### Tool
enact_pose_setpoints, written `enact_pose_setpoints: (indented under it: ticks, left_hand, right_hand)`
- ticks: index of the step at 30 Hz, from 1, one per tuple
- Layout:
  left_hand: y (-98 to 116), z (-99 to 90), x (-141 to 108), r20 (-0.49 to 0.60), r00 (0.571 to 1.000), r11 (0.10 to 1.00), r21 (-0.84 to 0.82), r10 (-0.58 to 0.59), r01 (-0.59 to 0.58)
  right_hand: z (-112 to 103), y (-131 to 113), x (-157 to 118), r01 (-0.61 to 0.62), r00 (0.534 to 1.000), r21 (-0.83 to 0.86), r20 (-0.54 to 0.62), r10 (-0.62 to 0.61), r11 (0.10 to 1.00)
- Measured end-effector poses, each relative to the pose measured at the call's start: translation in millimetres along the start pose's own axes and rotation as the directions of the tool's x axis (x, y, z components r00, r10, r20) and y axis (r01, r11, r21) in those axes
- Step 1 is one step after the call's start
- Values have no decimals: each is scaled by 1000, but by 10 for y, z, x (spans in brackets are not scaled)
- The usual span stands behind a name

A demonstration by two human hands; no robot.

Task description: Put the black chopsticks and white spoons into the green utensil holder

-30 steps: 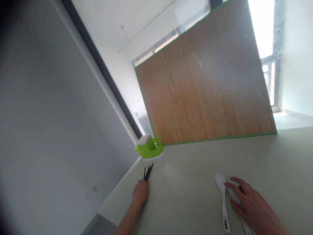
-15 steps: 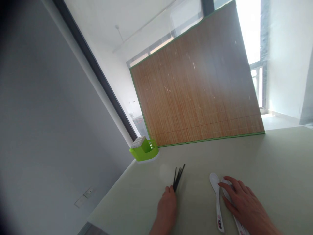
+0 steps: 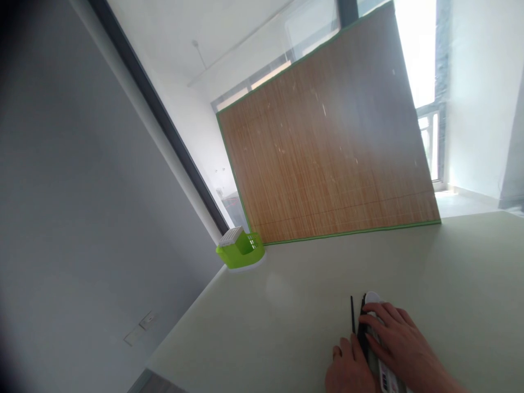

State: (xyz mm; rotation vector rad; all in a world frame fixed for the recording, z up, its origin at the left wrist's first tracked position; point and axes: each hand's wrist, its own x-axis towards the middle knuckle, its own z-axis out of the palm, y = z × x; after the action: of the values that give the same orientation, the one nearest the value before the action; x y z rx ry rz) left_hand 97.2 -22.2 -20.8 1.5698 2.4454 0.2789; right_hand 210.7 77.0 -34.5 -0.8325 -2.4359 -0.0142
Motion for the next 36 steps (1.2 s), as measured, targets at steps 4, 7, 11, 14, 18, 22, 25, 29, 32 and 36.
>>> enact_pose_setpoints:
  ticks: [4, 7, 11, 14, 18, 22, 25, 29, 32, 36]
  left_hand:
    - [33, 65, -33, -6, 1000, 1000, -2, -1, 1]
    - [-2, -66, -110, 62, 997, 999, 1, 50, -50]
    - [-258, -554, -60, 110, 954, 961, -29, 277, -276]
    - [-646, -977, 318, -35, 949, 950, -6, 312, -312]
    - [-1269, -1560, 1116, -374, 924, 995, -27, 78, -95]
    - [-1791, -2167, 1745, -631, 762, 988, -48, -145, 148]
    - [-2075, -2486, 2011, -673, 693, 957, -77, -257, 280]
    - [-2308, -2670, 2227, -652, 685, 931, -99, -326, 350]
    - [-2395, -2725, 2327, -626, 694, 919, -100, -356, 380]
    - [-2451, -2753, 2373, -610, 698, 908, -92, -376, 409]
  right_hand:
    - [-24, -13, 4, 5, 1000, 4, 10, -5, 1000]
    - [-43, -10, 3, 17, 1000, -2, 4, -17, 1000]
    - [-52, -7, 2, 22, 1000, 7, 11, -23, 1000]
    - [-61, -18, 7, 20, 1000, 21, 5, -20, 1000]
    - [-88, -38, 19, 13, 1000, 31, 21, -13, 999]
    - [-113, -58, 19, 35, 998, 23, 57, -36, 999]
    - [-141, -105, 24, 78, 996, 10, 50, -78, 997]
    - [-240, -231, 88, 154, 985, 45, 71, -157, 987]
    - [-346, -325, 170, 162, 974, 146, 136, -182, 976]
    - [-443, -379, 236, 113, 959, 236, 227, -168, 965]
